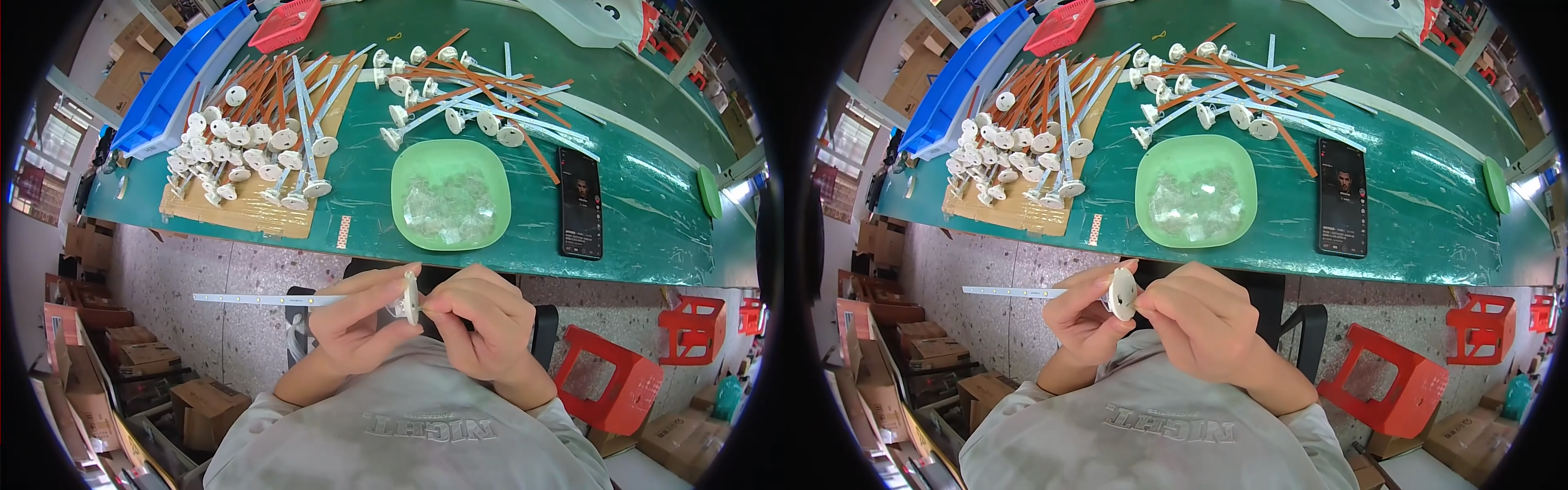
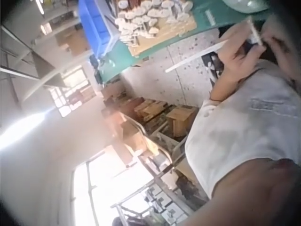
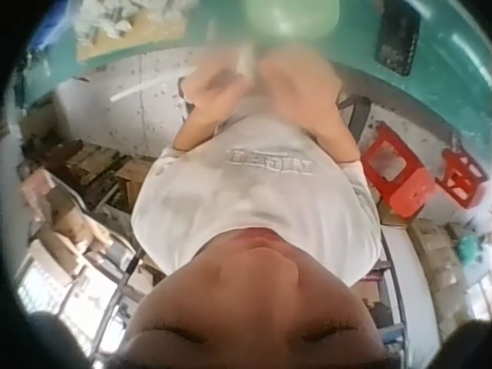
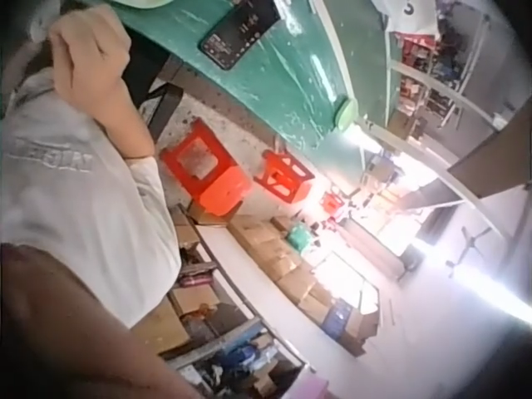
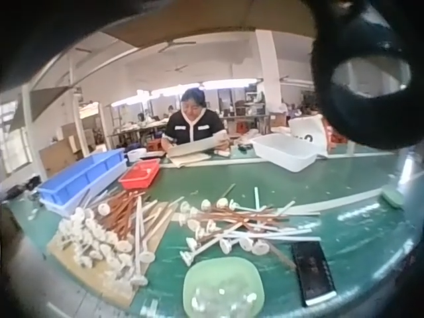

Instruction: Assembling LED light strips by attaching them into circular plastic bases on a workbench.

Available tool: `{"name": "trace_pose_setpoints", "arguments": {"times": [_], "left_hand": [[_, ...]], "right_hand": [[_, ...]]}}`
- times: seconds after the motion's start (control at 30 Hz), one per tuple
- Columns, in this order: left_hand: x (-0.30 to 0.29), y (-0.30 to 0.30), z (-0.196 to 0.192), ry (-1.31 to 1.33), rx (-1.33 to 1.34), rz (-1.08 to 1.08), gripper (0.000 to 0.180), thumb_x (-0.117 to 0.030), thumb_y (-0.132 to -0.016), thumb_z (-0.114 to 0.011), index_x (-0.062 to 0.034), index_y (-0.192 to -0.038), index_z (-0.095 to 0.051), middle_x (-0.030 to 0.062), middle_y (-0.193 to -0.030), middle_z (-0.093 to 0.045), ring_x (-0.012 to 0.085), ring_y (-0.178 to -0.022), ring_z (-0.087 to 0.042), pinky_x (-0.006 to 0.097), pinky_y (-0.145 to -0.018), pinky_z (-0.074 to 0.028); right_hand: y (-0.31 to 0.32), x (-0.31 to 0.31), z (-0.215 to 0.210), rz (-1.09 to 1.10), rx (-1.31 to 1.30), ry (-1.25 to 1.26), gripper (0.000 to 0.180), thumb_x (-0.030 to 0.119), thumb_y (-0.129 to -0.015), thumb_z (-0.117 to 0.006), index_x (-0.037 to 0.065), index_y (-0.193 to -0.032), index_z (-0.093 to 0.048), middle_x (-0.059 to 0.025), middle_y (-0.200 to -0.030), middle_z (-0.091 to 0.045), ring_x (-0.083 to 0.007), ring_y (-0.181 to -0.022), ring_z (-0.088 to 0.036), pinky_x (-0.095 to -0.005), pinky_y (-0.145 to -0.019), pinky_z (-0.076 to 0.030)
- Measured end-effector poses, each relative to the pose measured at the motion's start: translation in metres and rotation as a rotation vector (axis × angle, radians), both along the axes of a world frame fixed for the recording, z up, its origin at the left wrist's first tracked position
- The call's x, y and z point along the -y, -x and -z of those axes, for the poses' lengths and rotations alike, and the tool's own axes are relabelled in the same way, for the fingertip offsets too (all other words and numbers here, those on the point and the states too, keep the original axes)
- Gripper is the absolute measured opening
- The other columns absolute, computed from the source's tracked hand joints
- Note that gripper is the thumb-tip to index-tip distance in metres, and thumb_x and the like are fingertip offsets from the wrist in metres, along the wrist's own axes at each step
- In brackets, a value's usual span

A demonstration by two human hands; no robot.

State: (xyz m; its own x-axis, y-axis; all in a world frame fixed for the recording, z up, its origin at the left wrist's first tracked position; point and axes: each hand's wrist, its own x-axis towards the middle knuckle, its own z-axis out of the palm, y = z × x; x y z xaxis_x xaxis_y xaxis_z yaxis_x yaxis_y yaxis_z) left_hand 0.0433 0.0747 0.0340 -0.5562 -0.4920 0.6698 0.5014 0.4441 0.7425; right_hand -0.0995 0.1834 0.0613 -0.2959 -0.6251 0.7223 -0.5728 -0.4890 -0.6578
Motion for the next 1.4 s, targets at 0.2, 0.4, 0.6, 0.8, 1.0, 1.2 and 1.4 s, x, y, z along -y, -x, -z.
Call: {"name": "trace_pose_setpoints", "arguments": {"times": [0.2, 0.4, 0.6, 0.8, 1.0, 1.2, 1.4], "left_hand": [[0.009, -0.001, 0.002, 0.079, 0.07, 0.004, 0.046, -0.003, -0.073, -0.083, 0.0057, -0.115, -0.067, 0.0302, -0.111, -0.067, 0.0325, -0.095, -0.071, 0.035, -0.081, -0.057], [0.016, -0.005, -0.018, 0.181, 0.167, 0.015, 0.044, -0.007, -0.08, -0.078, 0.0041, -0.121, -0.065, 0.033, -0.109, -0.067, 0.0305, -0.092, -0.072, 0.035, -0.079, -0.056], [0.022, -0.017, -0.034, 0.193, 0.228, -0.074, 0.04, 0.006, -0.082, -0.065, 0.0068, -0.122, -0.062, 0.0259, -0.111, -0.068, 0.0311, -0.096, -0.072, 0.035, -0.083, -0.056], [0.041, -0.058, -0.034, -0.113, 0.162, -0.369, 0.038, 0.008, -0.089, -0.054, 0.0095, -0.127, -0.057, 0.0247, -0.117, -0.066, 0.027, -0.092, -0.071, 0.037, -0.084, -0.057], [0.077, -0.093, -0.023, -0.076, -0.061, -0.573, 0.039, -0.002, -0.094, -0.059, 0.0107, -0.13, -0.053, 0.0331, -0.115, -0.064, 0.0254, -0.086, -0.07, 0.033, -0.076, -0.056], [0.092, -0.103, -0.039, 0.161, 0.107, -0.744, 0.034, 0.003, -0.096, -0.053, 0.0099, -0.129, -0.055, 0.0317, -0.113, -0.065, 0.0284, -0.088, -0.072, 0.031, -0.073, -0.059], [0.15, -0.12, -0.074, 0.421, 0.307, -0.914, 0.028, 0.008, -0.09, -0.059, 0.0096, -0.118, -0.063, 0.019, -0.103, -0.072, 0.0214, -0.085, -0.073, 0.027, -0.073, -0.057]], "right_hand": [[0.004, 0.002, -0.005, 0.013, -0.075, -0.024, 0.02, -0.011, -0.068, -0.069, 0.0, -0.084, -0.065, -0.009, -0.076, -0.067, -0.0242, -0.062, -0.062, -0.0301, -0.058, -0.049], [0.001, 0.009, -0.004, -0.076, 0.027, -0.011, 0.016, -0.008, -0.071, -0.07, -0.002, -0.085, -0.066, -0.0101, -0.075, -0.067, -0.0239, -0.063, -0.061, -0.03, -0.06, -0.049], [0.006, 0.003, 0.003, -0.103, 0.166, -0.075, 0.023, -0.007, -0.074, -0.069, -0.005, -0.096, -0.065, -0.0149, -0.083, -0.069, -0.0243, -0.07, -0.063, -0.0305, -0.065, -0.05], [0.054, 0.002, 0.015, 0.211, 0.024, -0.014, 0.01, -0.009, -0.083, -0.062, -0.004, -0.091, -0.063, -0.0124, -0.09, -0.066, -0.0191, -0.075, -0.06, -0.0274, -0.068, -0.048], [0.093, 0.0, 0.044, 0.375, 0.159, -0.061, 0.006, -0.005, -0.092, -0.059, -0.003, -0.097, -0.063, -0.0088, -0.097, -0.066, -0.0086, -0.077, -0.056, -0.0208, -0.066, -0.044], [0.097, 0.006, 0.055, 0.467, 0.101, -0.185, 0.006, 0.0, -0.093, -0.062, -0.004, -0.098, -0.063, -0.0073, -0.097, -0.066, -0.0122, -0.084, -0.061, -0.0234, -0.072, -0.049], [0.095, 0.0, 0.055, 0.462, 0.102, -0.222, 0.006, 0.001, -0.093, -0.062, -0.004, -0.096, -0.063, -0.0065, -0.093, -0.066, -0.0111, -0.082, -0.061, -0.0228, -0.071, -0.049]]}}
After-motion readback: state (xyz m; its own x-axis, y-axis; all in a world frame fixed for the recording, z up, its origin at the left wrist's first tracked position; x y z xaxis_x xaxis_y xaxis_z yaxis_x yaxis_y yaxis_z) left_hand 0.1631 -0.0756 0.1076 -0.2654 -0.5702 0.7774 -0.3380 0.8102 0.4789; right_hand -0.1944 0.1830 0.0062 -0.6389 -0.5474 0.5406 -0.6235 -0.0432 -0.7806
